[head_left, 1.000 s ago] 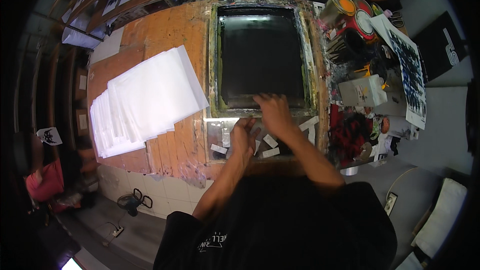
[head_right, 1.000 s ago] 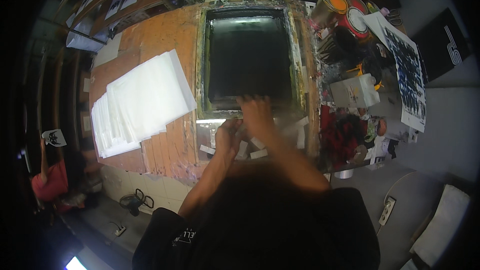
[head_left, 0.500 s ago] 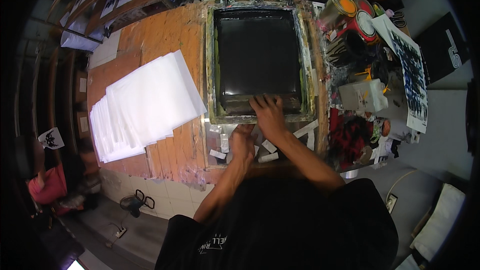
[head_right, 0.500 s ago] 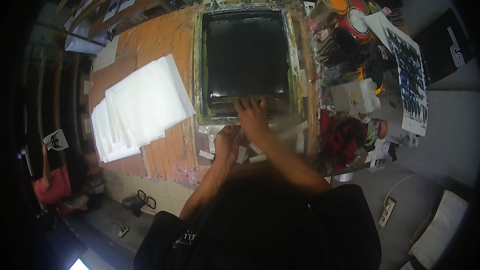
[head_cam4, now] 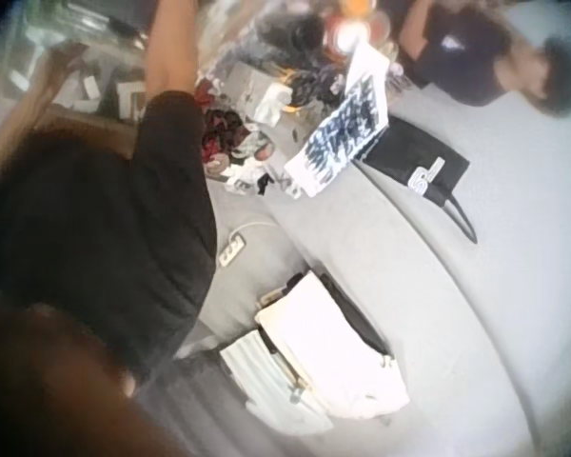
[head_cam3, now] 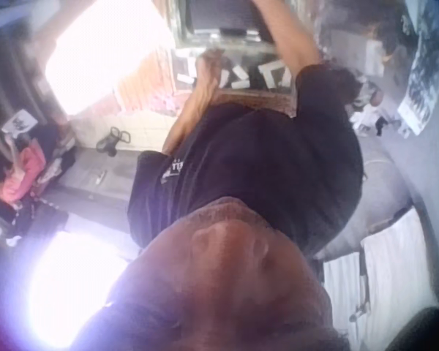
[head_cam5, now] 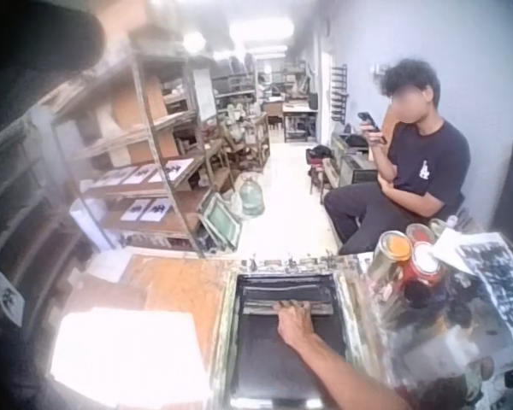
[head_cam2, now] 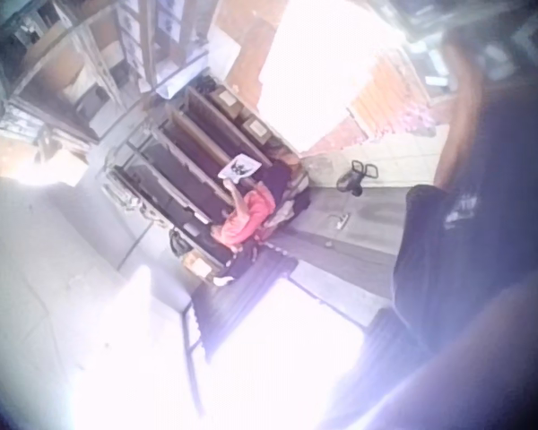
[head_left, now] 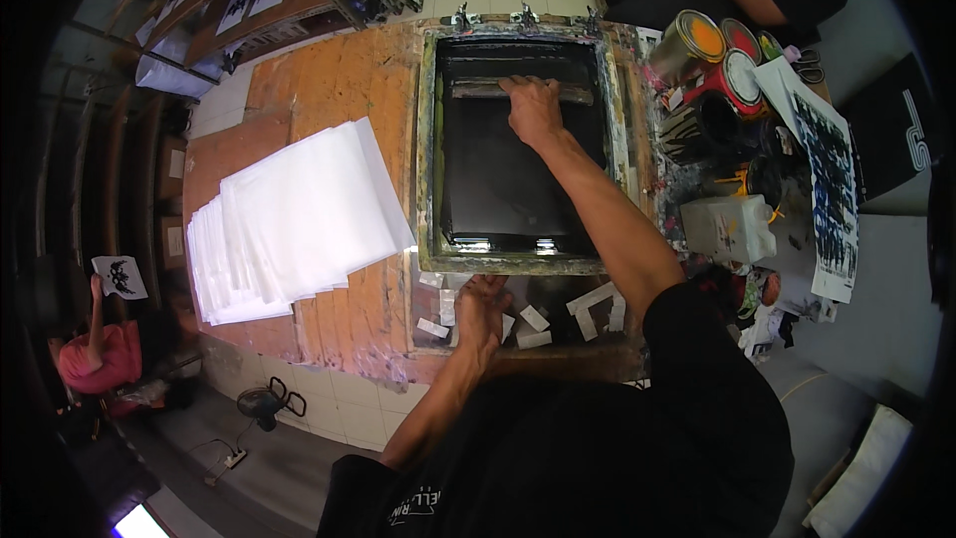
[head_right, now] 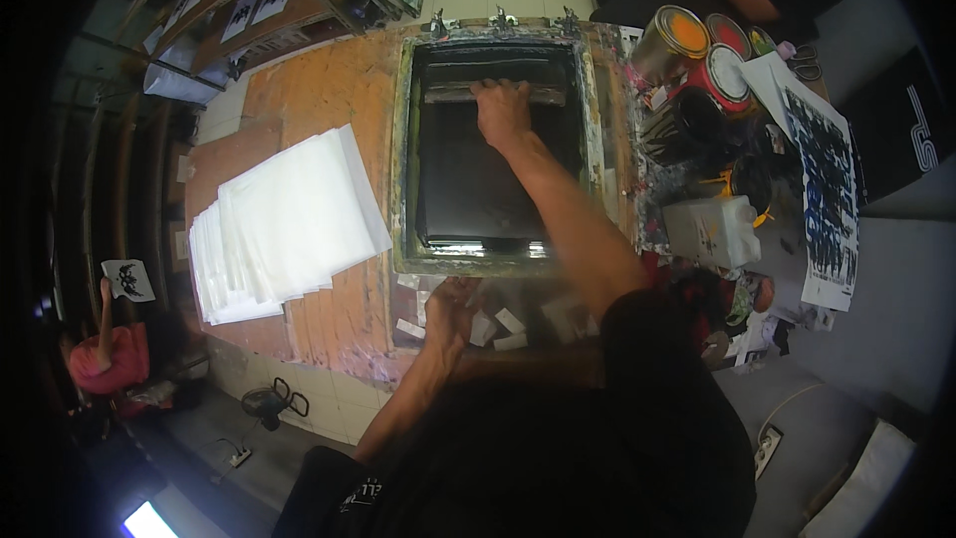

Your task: The person pulls a sheet of paper from a stack, aligns it on a glass table, lowers a screen frame, applies ink across the mesh using a squeegee, lifts the frame, and places the printed sheet onto another stack.

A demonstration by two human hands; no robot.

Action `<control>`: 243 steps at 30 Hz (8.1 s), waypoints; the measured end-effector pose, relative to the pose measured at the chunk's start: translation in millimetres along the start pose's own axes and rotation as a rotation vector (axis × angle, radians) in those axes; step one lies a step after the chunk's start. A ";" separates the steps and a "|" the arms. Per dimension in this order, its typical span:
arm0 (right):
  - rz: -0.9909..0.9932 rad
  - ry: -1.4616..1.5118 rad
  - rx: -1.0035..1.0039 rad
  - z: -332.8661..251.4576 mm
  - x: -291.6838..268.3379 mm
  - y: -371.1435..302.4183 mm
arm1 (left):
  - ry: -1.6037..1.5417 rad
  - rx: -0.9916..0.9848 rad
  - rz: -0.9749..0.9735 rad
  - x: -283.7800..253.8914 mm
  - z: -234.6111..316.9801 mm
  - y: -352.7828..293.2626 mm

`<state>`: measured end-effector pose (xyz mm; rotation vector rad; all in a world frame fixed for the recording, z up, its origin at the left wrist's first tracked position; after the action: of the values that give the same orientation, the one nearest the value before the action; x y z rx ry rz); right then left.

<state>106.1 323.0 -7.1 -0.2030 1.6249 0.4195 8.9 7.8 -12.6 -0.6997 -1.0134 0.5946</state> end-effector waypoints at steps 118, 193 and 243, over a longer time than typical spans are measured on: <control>-0.259 -0.390 0.164 53.3 -118.8 26.1 | 0.097 -0.029 -0.058 30.8 1.1 -11.4; 0.076 0.057 -0.124 32.3 -13.4 62.9 | -0.209 -0.307 -0.533 -55.9 22.4 30.6; 0.075 0.020 -0.085 26.2 -9.7 63.9 | -0.121 -0.550 -0.784 -69.4 39.9 49.3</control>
<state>107.2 390.4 10.6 -0.2110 1.6392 0.5458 -61.8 -1.5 -74.0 -0.6717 -1.4705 -0.3453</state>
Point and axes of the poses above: each hand's wrist, its own y-axis towards the middle knuckle, its own x-axis out of the palm, z = x × y, the point moved 1 cm from there along y, towards the middle knuckle, and after that the axes turned 13 degrees about -y, right-handed, at the moved point
